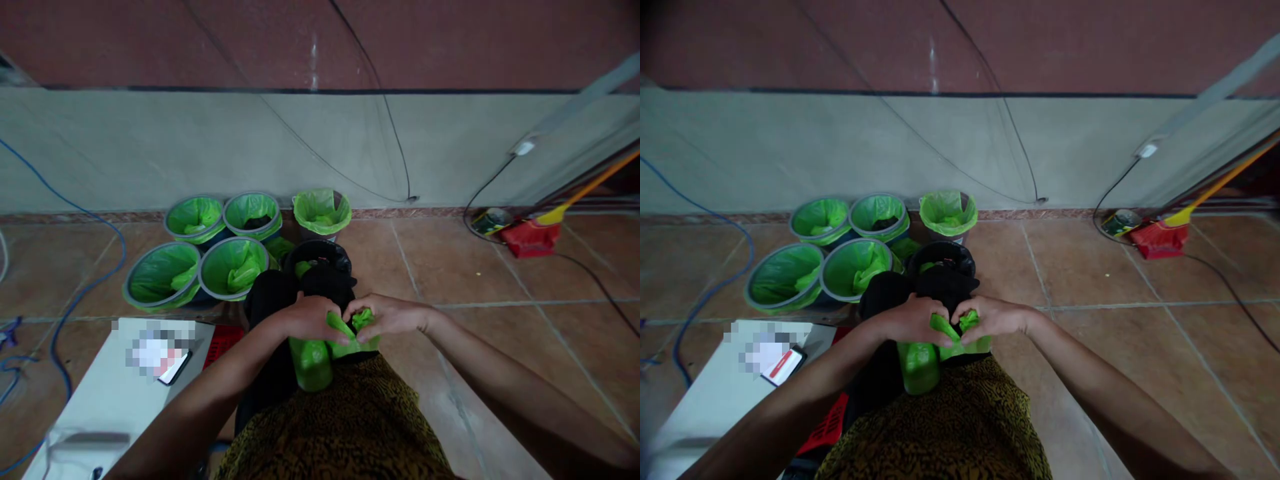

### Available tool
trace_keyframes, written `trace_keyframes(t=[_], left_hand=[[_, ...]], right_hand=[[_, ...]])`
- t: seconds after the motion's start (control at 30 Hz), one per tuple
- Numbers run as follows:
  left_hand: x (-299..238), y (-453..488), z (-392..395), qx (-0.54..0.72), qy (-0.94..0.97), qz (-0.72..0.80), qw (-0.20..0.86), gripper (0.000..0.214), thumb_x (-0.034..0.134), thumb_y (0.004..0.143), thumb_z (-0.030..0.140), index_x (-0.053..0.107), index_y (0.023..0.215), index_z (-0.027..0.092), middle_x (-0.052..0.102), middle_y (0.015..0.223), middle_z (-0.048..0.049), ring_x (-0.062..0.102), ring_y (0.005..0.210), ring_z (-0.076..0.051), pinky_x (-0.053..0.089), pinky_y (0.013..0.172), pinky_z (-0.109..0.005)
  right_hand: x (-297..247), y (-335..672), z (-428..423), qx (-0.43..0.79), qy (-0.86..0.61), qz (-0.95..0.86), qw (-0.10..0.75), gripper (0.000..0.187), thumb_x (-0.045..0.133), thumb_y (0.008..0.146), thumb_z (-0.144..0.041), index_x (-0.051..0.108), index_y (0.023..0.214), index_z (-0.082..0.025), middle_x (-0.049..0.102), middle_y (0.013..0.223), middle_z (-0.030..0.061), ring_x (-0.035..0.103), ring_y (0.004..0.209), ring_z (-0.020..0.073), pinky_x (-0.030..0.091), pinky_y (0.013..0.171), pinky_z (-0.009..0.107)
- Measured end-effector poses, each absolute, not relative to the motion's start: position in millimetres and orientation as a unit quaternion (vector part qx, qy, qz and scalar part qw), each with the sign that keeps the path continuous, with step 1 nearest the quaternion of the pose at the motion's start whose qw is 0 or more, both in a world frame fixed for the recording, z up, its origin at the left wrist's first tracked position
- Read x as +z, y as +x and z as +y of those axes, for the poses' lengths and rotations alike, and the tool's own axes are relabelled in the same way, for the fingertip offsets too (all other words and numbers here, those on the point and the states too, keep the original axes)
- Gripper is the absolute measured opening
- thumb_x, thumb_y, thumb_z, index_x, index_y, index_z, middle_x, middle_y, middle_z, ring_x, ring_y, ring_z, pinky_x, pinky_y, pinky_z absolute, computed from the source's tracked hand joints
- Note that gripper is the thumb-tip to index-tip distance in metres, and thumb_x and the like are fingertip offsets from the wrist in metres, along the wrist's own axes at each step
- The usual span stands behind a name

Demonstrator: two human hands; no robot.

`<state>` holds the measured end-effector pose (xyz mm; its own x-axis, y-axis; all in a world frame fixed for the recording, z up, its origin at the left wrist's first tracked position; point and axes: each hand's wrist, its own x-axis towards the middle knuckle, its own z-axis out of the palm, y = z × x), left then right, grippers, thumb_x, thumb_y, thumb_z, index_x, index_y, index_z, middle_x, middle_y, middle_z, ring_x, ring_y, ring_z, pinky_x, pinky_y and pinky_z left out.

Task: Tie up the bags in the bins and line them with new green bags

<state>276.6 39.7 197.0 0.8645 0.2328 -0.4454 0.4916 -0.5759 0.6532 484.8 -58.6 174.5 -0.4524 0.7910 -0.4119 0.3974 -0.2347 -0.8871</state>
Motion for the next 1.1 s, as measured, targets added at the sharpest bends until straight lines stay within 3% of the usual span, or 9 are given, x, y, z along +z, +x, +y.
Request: trace_keyframes(t=[0.13,0.27,0.43,0.6,0.73,0.83,0.9,1.0,1.1], left_hand=[[209,287,26,-0.201,0.875,0.201,0.391,0.042,0.077,0.072,0.057,0.077,0.096,0.024,0.075,0.091,-0.0052,0.066,0.102,-0.031,0.022,0.112,-0.065],[208,295,15,-0.194,0.888,0.173,0.379,0.022,0.074,0.076,0.044,0.078,0.077,0.023,0.073,0.077,-0.0049,0.068,0.095,-0.032,0.025,0.110,-0.068],[203,294,12,-0.168,0.890,0.170,0.388,0.019,0.068,0.081,0.034,0.076,0.070,0.021,0.071,0.070,-0.0042,0.065,0.087,-0.025,0.027,0.112,-0.061],[203,290,17,-0.168,0.886,0.163,0.400,0.018,0.063,0.080,0.023,0.072,0.065,0.019,0.067,0.064,-0.0021,0.060,0.076,-0.020,0.026,0.108,-0.066],[201,284,27,-0.168,0.893,0.187,0.374,0.017,0.064,0.079,0.024,0.071,0.064,0.019,0.066,0.065,-0.0010,0.060,0.079,-0.019,0.033,0.105,-0.053],[202,271,29,-0.139,0.900,0.216,0.352,0.017,0.065,0.082,0.035,0.075,0.078,0.022,0.072,0.085,-0.0031,0.061,0.097,-0.024,0.030,0.109,-0.054],[203,258,23,-0.102,0.908,0.240,0.327,0.034,0.069,0.079,0.048,0.074,0.106,0.027,0.069,0.118,-0.0066,0.056,0.119,-0.031,0.024,0.113,-0.061],[200,236,7,-0.098,0.909,0.299,0.273,0.093,0.080,0.063,0.058,0.051,0.145,0.027,0.037,0.159,-0.0158,0.036,0.142,-0.042,0.021,0.115,-0.068],[196,220,-5,-0.141,0.907,0.307,0.252,0.109,0.087,0.057,0.050,0.041,0.152,0.025,0.019,0.166,-0.0200,0.032,0.145,-0.046,0.029,0.113,-0.066]], right_hand=[[171,485,-60,0.621,-0.503,-0.589,0.120,0.038,0.083,0.069,-0.032,0.074,0.105,-0.020,0.069,0.086,-0.0030,0.059,0.074,0.0104,0.045,0.067,0.021],[178,488,-61,0.628,-0.497,-0.590,0.101,0.028,0.079,0.073,-0.031,0.077,0.098,-0.019,0.071,0.083,-0.0024,0.059,0.070,0.0096,0.045,0.064,0.020],[179,484,-61,0.628,-0.472,-0.614,0.079,0.021,0.074,0.079,-0.036,0.080,0.086,-0.017,0.068,0.071,-0.0034,0.053,0.061,0.0082,0.042,0.060,0.021],[173,485,-67,0.616,-0.483,-0.616,0.089,0.023,0.071,0.083,-0.038,0.080,0.085,-0.018,0.065,0.065,-0.0039,0.049,0.058,0.0081,0.041,0.059,0.022],[178,501,-73,0.603,-0.503,-0.612,0.093,0.024,0.073,0.082,-0.042,0.080,0.084,-0.019,0.068,0.070,-0.0025,0.053,0.061,0.0095,0.042,0.061,0.023],[183,515,-78,0.603,-0.522,-0.591,0.124,0.032,0.072,0.082,-0.050,0.078,0.079,-0.019,0.066,0.069,-0.0023,0.053,0.063,0.0104,0.041,0.061,0.024],[185,523,-83,0.602,-0.545,-0.562,0.158,0.037,0.071,0.082,-0.054,0.075,0.077,-0.018,0.064,0.068,-0.0020,0.052,0.063,0.0108,0.042,0.062,0.025],[180,528,-90,0.578,-0.603,-0.500,0.228,0.042,0.070,0.082,-0.059,0.074,0.078,-0.017,0.064,0.069,0.0004,0.055,0.064,0.0128,0.042,0.061,0.026],[169,528,-94,0.533,-0.654,-0.464,0.271,0.045,0.071,0.079,-0.062,0.074,0.079,-0.017,0.065,0.069,0.0020,0.056,0.064,0.0149,0.042,0.057,0.026]])
